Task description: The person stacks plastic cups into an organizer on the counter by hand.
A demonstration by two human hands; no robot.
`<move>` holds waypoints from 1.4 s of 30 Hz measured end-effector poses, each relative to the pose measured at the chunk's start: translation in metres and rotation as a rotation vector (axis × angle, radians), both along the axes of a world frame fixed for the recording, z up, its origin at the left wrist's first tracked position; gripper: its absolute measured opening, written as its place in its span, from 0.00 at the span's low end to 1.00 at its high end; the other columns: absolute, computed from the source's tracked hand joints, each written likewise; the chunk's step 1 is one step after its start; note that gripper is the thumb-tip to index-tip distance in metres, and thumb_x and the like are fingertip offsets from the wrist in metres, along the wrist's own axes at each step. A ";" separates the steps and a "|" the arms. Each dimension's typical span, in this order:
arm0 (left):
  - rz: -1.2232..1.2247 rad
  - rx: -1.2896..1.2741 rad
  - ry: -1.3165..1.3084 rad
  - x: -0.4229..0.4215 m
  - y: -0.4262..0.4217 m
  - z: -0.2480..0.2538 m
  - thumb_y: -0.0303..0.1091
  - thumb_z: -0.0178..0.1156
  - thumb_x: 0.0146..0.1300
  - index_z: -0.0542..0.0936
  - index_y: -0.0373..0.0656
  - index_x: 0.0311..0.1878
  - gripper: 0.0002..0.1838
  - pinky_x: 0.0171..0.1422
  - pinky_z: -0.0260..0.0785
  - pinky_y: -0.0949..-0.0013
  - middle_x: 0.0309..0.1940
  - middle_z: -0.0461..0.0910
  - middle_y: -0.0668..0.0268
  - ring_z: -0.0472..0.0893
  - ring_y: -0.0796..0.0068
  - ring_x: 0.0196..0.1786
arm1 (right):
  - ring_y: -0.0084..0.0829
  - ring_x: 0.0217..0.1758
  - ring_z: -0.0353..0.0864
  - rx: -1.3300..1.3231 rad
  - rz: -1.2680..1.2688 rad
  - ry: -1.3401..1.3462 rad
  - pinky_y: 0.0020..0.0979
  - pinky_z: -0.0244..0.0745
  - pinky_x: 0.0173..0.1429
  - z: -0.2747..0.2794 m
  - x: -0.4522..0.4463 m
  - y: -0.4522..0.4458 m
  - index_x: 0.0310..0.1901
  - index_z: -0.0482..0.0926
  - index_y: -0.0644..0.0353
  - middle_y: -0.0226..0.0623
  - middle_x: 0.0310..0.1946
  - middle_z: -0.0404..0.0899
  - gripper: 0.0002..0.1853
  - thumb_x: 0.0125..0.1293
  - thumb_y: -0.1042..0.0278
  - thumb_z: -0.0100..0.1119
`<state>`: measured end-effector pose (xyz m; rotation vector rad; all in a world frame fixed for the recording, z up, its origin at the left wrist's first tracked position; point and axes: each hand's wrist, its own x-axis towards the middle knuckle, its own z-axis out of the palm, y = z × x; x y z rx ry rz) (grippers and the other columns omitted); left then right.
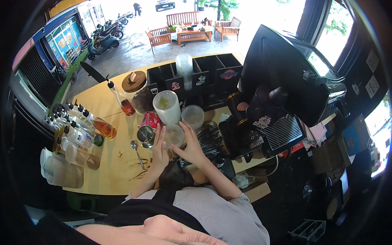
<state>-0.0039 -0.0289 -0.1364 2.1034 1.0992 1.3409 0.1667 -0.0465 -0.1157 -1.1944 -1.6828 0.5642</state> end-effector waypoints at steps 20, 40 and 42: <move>-0.034 -0.234 -0.466 0.003 0.008 -0.040 0.50 0.31 0.83 0.63 0.28 0.74 0.34 0.78 0.55 0.61 0.71 0.69 0.48 0.68 0.59 0.74 | 0.39 0.69 0.71 -0.162 0.012 0.220 0.38 0.67 0.72 -0.024 -0.019 0.004 0.69 0.60 0.65 0.48 0.62 0.71 0.51 0.47 0.60 0.81; -0.020 -0.173 -0.462 0.003 0.010 -0.033 0.48 0.33 0.82 0.69 0.29 0.70 0.32 0.75 0.60 0.60 0.66 0.74 0.49 0.73 0.58 0.70 | 0.50 0.71 0.67 0.153 -0.105 -0.114 0.45 0.61 0.75 -0.005 -0.018 -0.001 0.73 0.56 0.66 0.55 0.68 0.63 0.55 0.49 0.53 0.81; -0.031 -0.168 -0.419 -0.001 0.009 -0.026 0.51 0.34 0.82 0.66 0.28 0.71 0.34 0.77 0.58 0.59 0.67 0.73 0.48 0.71 0.58 0.71 | 0.49 0.71 0.67 0.094 -0.080 -0.048 0.45 0.61 0.75 -0.003 -0.018 -0.001 0.73 0.57 0.66 0.54 0.68 0.64 0.56 0.48 0.53 0.81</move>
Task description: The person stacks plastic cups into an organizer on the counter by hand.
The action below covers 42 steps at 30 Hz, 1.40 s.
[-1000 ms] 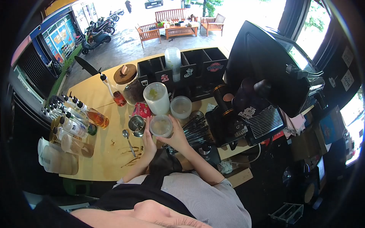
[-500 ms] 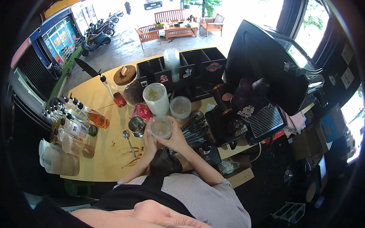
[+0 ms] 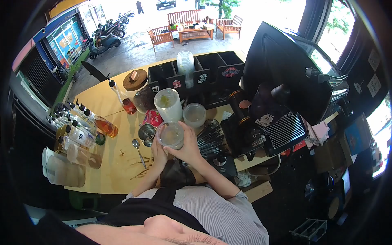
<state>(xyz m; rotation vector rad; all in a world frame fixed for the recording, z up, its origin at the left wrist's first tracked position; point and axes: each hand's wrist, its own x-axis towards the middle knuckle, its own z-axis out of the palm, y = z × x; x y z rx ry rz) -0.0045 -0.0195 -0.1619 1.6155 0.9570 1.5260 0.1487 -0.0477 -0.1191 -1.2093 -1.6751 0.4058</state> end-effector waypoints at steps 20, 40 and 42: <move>-0.006 0.158 0.031 0.010 0.008 0.058 0.48 0.33 0.82 0.67 0.28 0.70 0.32 0.74 0.62 0.58 0.66 0.74 0.47 0.73 0.55 0.70 | 0.42 0.67 0.75 0.117 0.111 0.124 0.41 0.68 0.71 0.024 0.003 0.008 0.80 0.46 0.62 0.50 0.68 0.70 0.59 0.51 0.68 0.77; -0.143 0.059 -0.220 0.036 -0.006 0.080 0.49 0.32 0.82 0.57 0.33 0.76 0.32 0.77 0.58 0.56 0.72 0.66 0.50 0.70 0.58 0.72 | 0.40 0.72 0.68 0.002 0.383 0.657 0.39 0.70 0.70 0.016 -0.008 -0.002 0.80 0.36 0.52 0.50 0.72 0.61 0.56 0.60 0.78 0.69; -0.182 0.068 -0.258 0.038 0.000 0.082 0.50 0.31 0.82 0.58 0.33 0.76 0.32 0.76 0.59 0.57 0.71 0.68 0.51 0.71 0.59 0.72 | 0.36 0.68 0.72 -0.001 0.375 0.662 0.38 0.71 0.68 0.020 -0.002 0.003 0.77 0.43 0.53 0.51 0.71 0.62 0.51 0.60 0.78 0.69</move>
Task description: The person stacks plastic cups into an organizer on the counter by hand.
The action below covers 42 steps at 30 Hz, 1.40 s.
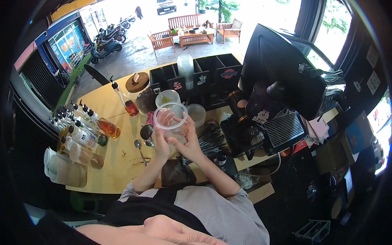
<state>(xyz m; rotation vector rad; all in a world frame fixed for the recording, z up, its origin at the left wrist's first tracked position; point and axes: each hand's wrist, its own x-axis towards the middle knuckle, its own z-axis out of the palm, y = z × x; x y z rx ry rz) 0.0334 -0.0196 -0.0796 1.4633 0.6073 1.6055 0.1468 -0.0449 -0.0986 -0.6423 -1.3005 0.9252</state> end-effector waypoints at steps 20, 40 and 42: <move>0.248 0.316 0.454 -0.020 0.115 0.093 0.37 0.38 0.81 0.76 0.37 0.66 0.23 0.73 0.62 0.61 0.62 0.79 0.51 0.76 0.54 0.67 | 0.28 0.41 0.74 0.230 -0.830 -0.230 0.30 0.74 0.43 0.124 0.077 0.126 0.65 0.63 0.61 0.43 0.51 0.74 0.44 0.53 0.56 0.81; 0.240 0.398 0.626 0.021 0.198 0.089 0.37 0.40 0.79 0.72 0.36 0.68 0.22 0.70 0.66 0.52 0.61 0.76 0.41 0.74 0.40 0.65 | 0.52 0.62 0.76 0.300 -0.721 -0.879 0.47 0.72 0.66 0.120 0.091 0.243 0.70 0.69 0.55 0.52 0.60 0.77 0.40 0.57 0.51 0.73; 0.260 0.442 0.647 0.024 0.201 0.088 0.36 0.42 0.78 0.71 0.36 0.68 0.22 0.71 0.65 0.53 0.63 0.74 0.44 0.74 0.42 0.66 | 0.53 0.61 0.78 0.262 -0.694 -0.857 0.47 0.74 0.64 0.113 0.090 0.245 0.70 0.68 0.57 0.51 0.59 0.77 0.42 0.56 0.51 0.74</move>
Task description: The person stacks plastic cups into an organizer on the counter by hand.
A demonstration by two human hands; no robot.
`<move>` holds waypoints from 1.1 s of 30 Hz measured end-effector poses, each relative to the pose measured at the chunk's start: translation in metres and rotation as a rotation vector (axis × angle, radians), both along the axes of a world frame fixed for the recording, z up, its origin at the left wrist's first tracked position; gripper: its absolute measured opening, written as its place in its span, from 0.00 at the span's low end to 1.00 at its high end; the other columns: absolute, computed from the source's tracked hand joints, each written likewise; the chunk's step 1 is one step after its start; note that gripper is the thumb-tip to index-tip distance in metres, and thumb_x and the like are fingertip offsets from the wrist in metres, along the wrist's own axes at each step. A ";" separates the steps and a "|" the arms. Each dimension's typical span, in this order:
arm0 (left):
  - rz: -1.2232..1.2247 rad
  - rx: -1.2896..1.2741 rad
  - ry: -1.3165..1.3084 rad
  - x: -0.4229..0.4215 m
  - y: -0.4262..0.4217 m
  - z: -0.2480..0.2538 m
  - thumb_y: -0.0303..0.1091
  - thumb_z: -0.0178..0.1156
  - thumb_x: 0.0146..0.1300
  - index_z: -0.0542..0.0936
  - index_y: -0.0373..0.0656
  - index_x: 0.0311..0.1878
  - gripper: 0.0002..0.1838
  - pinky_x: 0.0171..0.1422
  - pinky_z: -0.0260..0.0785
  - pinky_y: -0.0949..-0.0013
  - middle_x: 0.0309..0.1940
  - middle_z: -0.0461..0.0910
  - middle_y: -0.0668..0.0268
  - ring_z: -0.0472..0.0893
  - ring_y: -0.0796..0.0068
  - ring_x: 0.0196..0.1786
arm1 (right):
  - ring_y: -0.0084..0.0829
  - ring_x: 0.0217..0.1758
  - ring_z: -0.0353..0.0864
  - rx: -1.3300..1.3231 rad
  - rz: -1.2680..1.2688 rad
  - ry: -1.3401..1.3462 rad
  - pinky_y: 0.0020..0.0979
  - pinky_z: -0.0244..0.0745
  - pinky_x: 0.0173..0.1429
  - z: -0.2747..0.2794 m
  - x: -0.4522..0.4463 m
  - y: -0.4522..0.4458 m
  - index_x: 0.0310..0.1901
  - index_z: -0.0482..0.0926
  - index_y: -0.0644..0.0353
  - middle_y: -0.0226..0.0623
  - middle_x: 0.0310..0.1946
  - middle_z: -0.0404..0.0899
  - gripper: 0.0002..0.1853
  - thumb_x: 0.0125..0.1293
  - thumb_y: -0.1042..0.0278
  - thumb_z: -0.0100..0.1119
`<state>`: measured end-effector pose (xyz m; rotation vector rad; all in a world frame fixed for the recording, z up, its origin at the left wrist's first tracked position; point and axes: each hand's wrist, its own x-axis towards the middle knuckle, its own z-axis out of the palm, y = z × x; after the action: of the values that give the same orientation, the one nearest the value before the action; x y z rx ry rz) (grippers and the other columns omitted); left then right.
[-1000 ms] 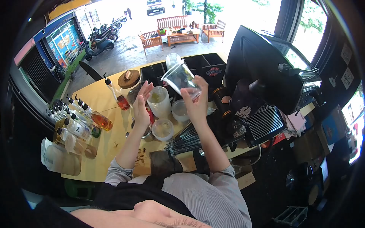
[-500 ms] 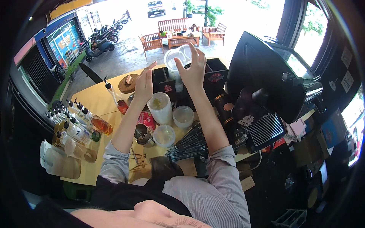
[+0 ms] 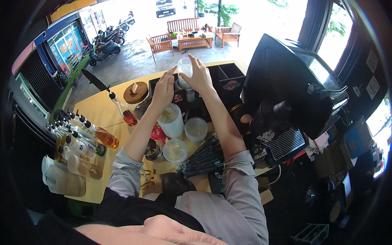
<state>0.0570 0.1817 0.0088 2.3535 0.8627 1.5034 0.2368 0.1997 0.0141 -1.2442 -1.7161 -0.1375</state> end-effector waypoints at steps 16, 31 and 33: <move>0.195 0.114 0.336 0.005 0.022 -0.016 0.42 0.44 0.77 0.70 0.52 0.73 0.24 0.79 0.55 0.47 0.74 0.68 0.68 0.66 0.52 0.75 | 0.43 0.65 0.77 -0.141 -0.075 -0.028 0.51 0.71 0.63 -0.027 -0.003 -0.001 0.73 0.64 0.57 0.42 0.66 0.73 0.45 0.56 0.48 0.69; 0.194 0.123 0.266 0.008 0.017 -0.014 0.39 0.46 0.75 0.74 0.48 0.70 0.23 0.75 0.60 0.52 0.71 0.72 0.64 0.72 0.51 0.70 | 0.41 0.61 0.80 -0.120 -0.131 -0.031 0.50 0.71 0.61 -0.027 -0.008 -0.008 0.71 0.66 0.55 0.39 0.65 0.74 0.43 0.55 0.47 0.70; 0.190 0.063 0.305 0.008 0.019 -0.012 0.40 0.45 0.76 0.73 0.49 0.71 0.23 0.76 0.59 0.52 0.72 0.71 0.64 0.70 0.51 0.72 | 0.41 0.61 0.80 -0.111 -0.137 -0.034 0.51 0.71 0.61 -0.023 -0.009 -0.008 0.71 0.66 0.54 0.38 0.66 0.73 0.43 0.56 0.47 0.70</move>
<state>0.0646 0.2011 -0.0035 2.6576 1.1541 1.2682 0.2277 0.1914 -0.0093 -1.4497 -1.6860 -0.1474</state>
